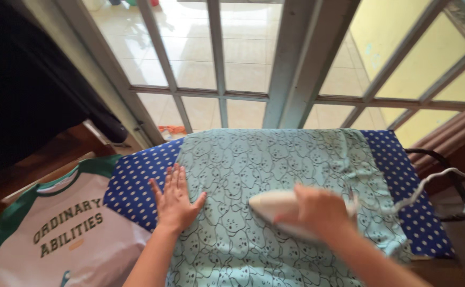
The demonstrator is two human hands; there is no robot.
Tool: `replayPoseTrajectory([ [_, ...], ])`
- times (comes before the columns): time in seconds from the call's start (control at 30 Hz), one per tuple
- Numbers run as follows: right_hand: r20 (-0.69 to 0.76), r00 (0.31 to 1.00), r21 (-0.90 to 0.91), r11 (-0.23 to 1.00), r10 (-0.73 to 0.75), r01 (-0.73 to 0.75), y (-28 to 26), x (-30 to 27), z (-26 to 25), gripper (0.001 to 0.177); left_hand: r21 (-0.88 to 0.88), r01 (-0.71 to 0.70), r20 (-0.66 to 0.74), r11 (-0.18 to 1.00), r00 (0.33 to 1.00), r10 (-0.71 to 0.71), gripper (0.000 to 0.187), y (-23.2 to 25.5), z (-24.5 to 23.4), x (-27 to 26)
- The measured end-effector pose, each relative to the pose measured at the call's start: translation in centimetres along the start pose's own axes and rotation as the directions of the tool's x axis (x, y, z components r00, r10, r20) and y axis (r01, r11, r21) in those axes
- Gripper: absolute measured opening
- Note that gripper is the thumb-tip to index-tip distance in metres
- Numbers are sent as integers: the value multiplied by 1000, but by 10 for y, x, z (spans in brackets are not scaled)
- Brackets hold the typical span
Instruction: The person irons a light blue patterned shirt on a blue polka-dotted ironing board. They smooth the fabric with their hands and move the iron back and forth across the shirt surface.
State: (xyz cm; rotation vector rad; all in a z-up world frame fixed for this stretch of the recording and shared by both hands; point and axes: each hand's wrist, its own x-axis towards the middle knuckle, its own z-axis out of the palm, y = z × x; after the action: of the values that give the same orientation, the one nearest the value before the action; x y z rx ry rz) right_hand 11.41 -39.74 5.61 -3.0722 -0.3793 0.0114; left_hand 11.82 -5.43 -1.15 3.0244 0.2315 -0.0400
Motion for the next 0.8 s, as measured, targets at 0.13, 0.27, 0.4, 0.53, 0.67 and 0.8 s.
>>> replayPoseTrajectory([
  [0.13,-196,973,121,988,122,-99,14,-60,-3,77,335,52,-163,941,987,3,89,27,12,1],
  [0.27,-218,912,-1,934,349,-358,57,-50,4,76,-110,-223,-401,969,902,162,90,58,36,2],
  [0.4,-226,876,-33,895,426,-444,113,11,18,79,-69,-261,-401,963,891,213,96,68,50,-1],
  [0.53,-355,815,-24,867,457,-497,154,90,15,83,-42,-245,-368,969,905,213,95,65,51,0],
  [0.67,-115,836,-76,834,537,-547,162,126,-3,87,-79,-222,-316,972,930,187,95,65,48,4],
  [0.8,-23,910,-10,910,415,-415,132,78,-10,80,-107,-223,-324,969,929,178,93,67,46,1],
])
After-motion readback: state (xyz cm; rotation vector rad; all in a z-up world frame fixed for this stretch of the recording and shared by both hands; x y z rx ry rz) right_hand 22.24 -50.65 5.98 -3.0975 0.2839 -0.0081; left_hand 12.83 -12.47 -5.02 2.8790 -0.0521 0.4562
